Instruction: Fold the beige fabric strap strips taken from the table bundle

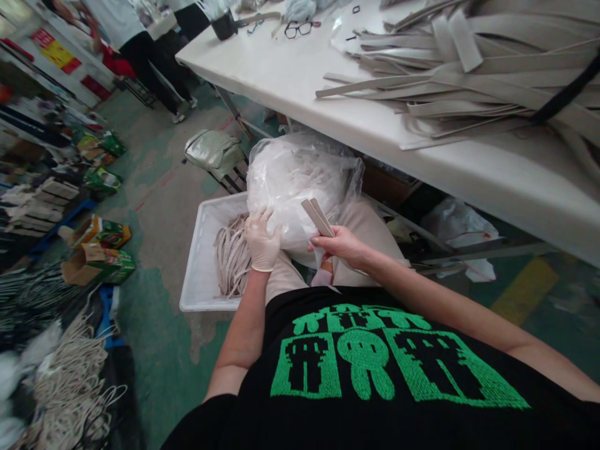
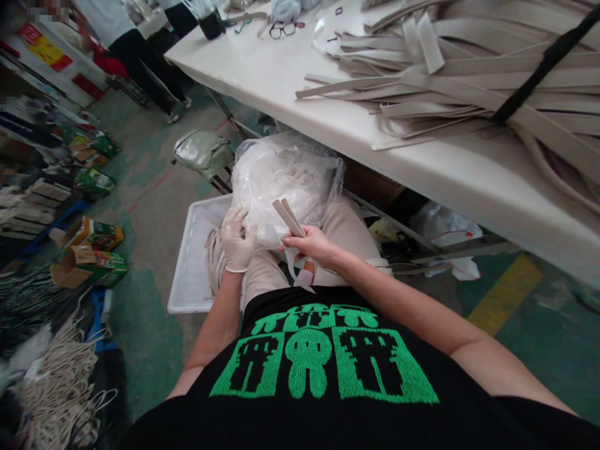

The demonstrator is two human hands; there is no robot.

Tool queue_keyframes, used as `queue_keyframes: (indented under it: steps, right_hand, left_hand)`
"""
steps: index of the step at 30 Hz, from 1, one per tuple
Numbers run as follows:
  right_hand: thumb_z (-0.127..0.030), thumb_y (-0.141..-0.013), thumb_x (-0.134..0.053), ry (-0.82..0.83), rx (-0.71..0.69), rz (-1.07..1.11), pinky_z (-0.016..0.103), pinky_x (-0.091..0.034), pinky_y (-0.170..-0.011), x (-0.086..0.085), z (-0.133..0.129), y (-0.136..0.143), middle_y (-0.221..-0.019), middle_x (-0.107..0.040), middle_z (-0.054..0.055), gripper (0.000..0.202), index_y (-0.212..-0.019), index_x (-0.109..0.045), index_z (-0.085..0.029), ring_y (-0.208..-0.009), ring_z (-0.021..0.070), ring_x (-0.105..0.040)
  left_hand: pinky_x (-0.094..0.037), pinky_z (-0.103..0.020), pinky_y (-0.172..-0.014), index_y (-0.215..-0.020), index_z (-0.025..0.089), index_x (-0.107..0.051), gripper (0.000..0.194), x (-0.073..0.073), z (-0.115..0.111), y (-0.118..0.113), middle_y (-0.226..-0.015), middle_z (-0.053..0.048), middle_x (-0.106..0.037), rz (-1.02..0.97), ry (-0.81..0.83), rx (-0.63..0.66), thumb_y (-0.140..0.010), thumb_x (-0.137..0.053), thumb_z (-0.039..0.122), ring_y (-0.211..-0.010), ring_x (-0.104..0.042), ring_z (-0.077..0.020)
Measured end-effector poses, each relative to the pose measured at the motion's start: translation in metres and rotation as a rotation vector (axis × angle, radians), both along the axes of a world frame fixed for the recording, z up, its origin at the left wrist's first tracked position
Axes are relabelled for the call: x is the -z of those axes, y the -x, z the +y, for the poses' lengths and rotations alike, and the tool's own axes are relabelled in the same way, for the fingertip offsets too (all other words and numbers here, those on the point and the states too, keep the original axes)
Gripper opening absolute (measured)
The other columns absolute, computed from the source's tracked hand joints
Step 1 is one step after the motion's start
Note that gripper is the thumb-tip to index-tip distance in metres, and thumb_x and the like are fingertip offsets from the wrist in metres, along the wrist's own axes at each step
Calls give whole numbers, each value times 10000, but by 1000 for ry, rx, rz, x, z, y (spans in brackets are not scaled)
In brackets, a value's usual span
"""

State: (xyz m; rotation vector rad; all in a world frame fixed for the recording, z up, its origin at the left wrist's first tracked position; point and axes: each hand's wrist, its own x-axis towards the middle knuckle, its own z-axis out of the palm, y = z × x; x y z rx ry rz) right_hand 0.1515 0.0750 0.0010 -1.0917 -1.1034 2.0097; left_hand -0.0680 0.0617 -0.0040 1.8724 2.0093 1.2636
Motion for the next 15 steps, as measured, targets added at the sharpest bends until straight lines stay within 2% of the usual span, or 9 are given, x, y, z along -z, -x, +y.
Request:
queue_keyframes:
  steps: [2,4,7,9,12,15]
  right_hand:
    - [-361,-692,-784,-3,101,-32,180,-441,-452,-3,6,2,-770,-745,50,258,-813,-651,-175,-664,135,-617]
    - [-350,-716,-757,-13,145,-44,180,-439,-449,-5,11,6,-771,-748,50,231,-824,-647,-178,-683,143,-628]
    - [-329,-730,-736,-34,130,-25,182,-445,-452,-4,17,12,-778,-752,55,197,-814,-644,-177,-701,152,-649]
    - [-310,-737,-725,-47,121,-10,186,-456,-462,-4,21,16,-781,-752,57,173,-805,-641,-175,-717,158,-666]
    - [-289,-754,-708,-80,151,-31,179,-450,-467,-3,31,19,-767,-751,49,147,-818,-641,-174,-753,165,-686]
    - [-287,-771,-700,-116,201,-79,166,-434,-473,-2,45,17,-768,-758,40,146,-846,-647,-174,-781,163,-691]
  left_hand:
    - [-462,-388,-1033,-952,182,-756,300,4,-8,1,-1038,-89,-764,-232,57,-91,-906,-553,397,-1063,-675,-244]
    - [-509,-346,-924,-803,183,-755,347,6,-21,-7,-836,-62,-763,-398,163,-91,-899,-564,456,-879,-697,-218]
    - [-517,-324,-900,-887,192,-782,287,5,-39,-32,-910,-59,-781,-557,368,104,-758,-758,446,-895,-696,-218]
    - [-526,-329,-891,-932,190,-791,307,5,-46,-51,-942,-64,-787,-670,489,203,-727,-792,418,-894,-699,-220]
    - [-542,-341,-880,-920,175,-798,301,7,-50,-69,-814,-52,-783,-851,542,205,-770,-747,431,-806,-699,-205]
    - [-543,-347,-888,-1033,169,-778,373,11,-56,-74,-741,-38,-770,-1016,537,168,-785,-733,443,-754,-706,-191]
